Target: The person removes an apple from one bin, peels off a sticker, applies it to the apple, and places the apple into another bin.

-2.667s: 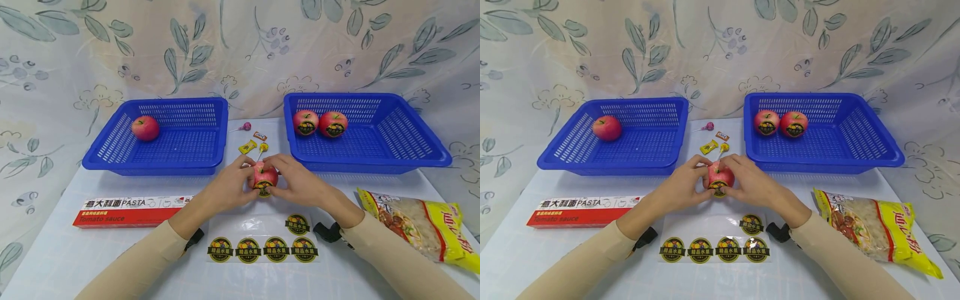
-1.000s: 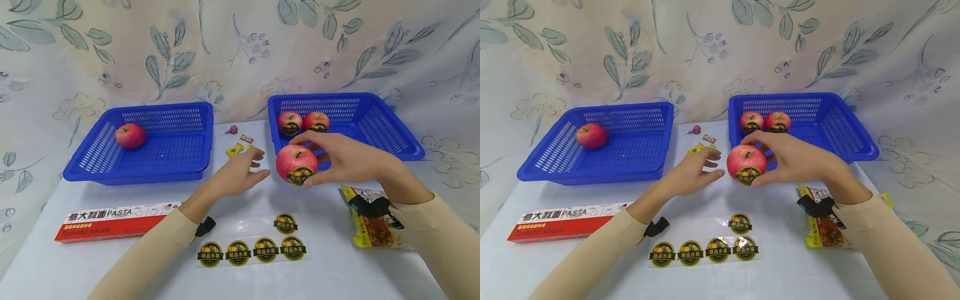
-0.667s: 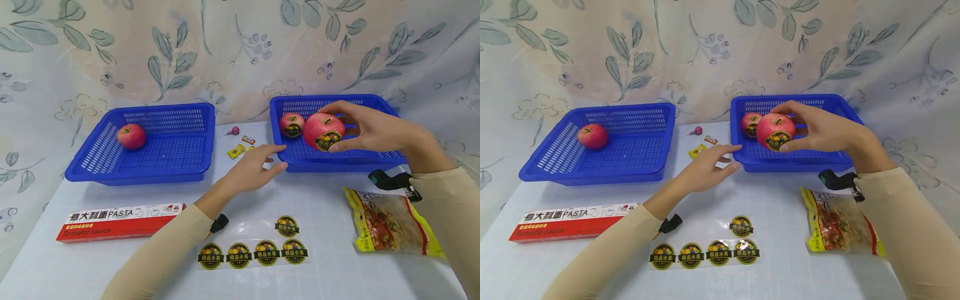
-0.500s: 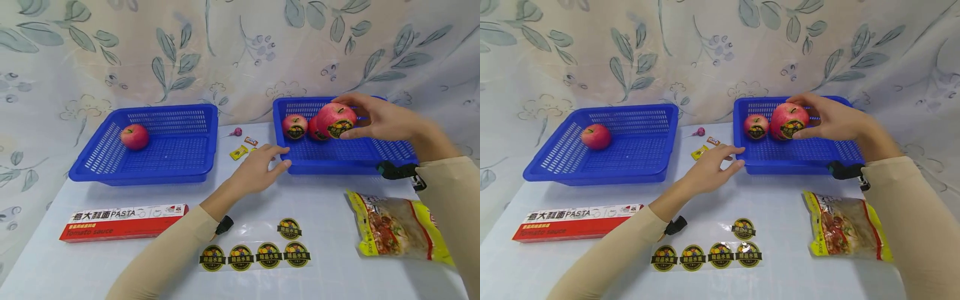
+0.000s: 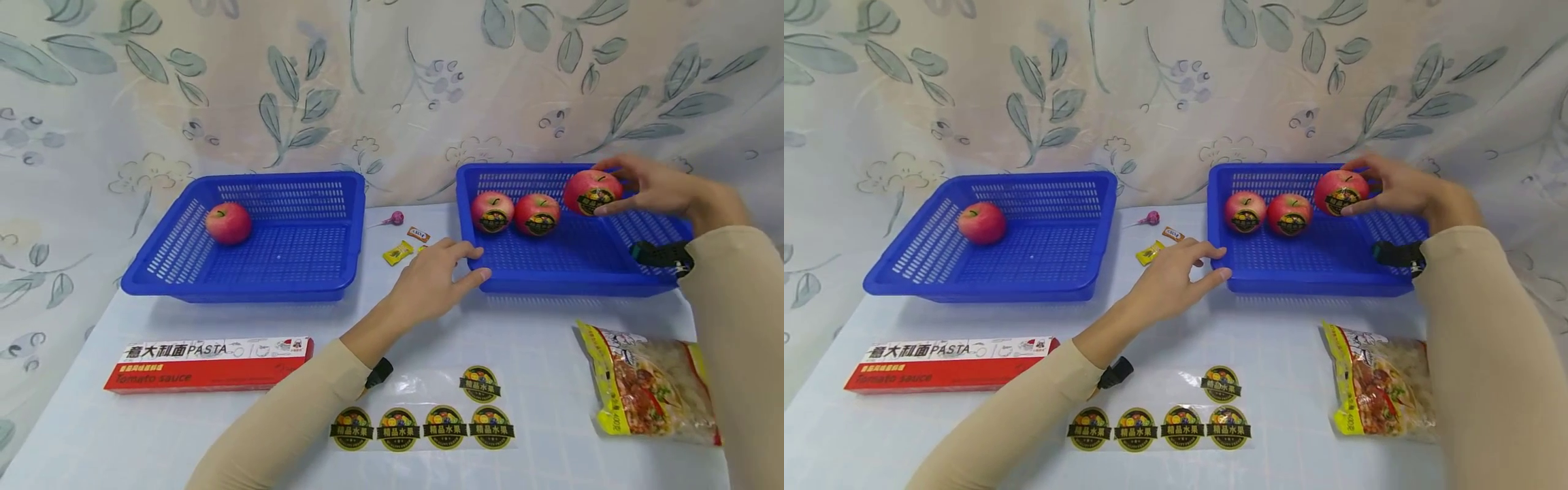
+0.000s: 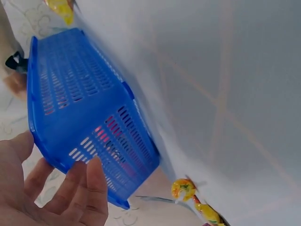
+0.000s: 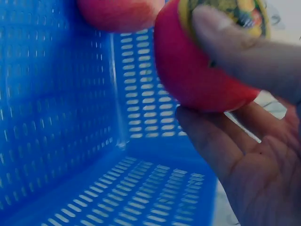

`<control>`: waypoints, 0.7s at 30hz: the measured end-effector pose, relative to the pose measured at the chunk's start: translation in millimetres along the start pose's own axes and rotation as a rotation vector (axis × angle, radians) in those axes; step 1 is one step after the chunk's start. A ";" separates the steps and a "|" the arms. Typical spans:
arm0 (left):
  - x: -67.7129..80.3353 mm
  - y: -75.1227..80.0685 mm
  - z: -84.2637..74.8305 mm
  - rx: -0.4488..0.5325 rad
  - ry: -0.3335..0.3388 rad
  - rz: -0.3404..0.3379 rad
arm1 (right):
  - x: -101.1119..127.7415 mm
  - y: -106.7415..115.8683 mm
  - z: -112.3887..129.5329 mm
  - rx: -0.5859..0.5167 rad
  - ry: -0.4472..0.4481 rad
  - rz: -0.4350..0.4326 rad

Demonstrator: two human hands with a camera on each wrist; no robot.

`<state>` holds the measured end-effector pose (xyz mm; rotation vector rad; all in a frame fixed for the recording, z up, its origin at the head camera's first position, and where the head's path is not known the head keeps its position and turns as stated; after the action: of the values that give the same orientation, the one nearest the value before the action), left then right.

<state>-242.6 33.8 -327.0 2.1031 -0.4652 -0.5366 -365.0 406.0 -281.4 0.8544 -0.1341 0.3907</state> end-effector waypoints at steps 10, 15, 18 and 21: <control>1.6 -3.7 -0.5 -0.017 0.000 -0.005 | -14.1 -13.1 -42.2 0.078 -0.086 0.056; 1.7 -4.4 -0.2 -0.023 -0.006 -0.018 | -14.4 -15.3 -44.0 0.163 -0.087 0.066; 0.5 -2.9 1.2 -0.020 -0.013 -0.015 | -16.8 -13.9 -40.2 0.203 -0.088 0.069; -0.8 1.7 1.9 -0.040 -0.015 0.014 | -19.2 -11.1 -32.9 0.243 -0.085 0.083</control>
<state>-244.5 32.1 -326.5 2.0575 -0.4731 -0.5496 -379.7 418.9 -315.9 1.1085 -0.2042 0.4550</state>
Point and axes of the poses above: each hand's wrist, its own x-axis away from the middle knuckle, its own y-axis out of the back of the hand, z = x × y, the point moved 3 cm from there along -x, towards the middle knuckle, and after that the axes turned 4 degrees about -x, right-handed, at the moved point
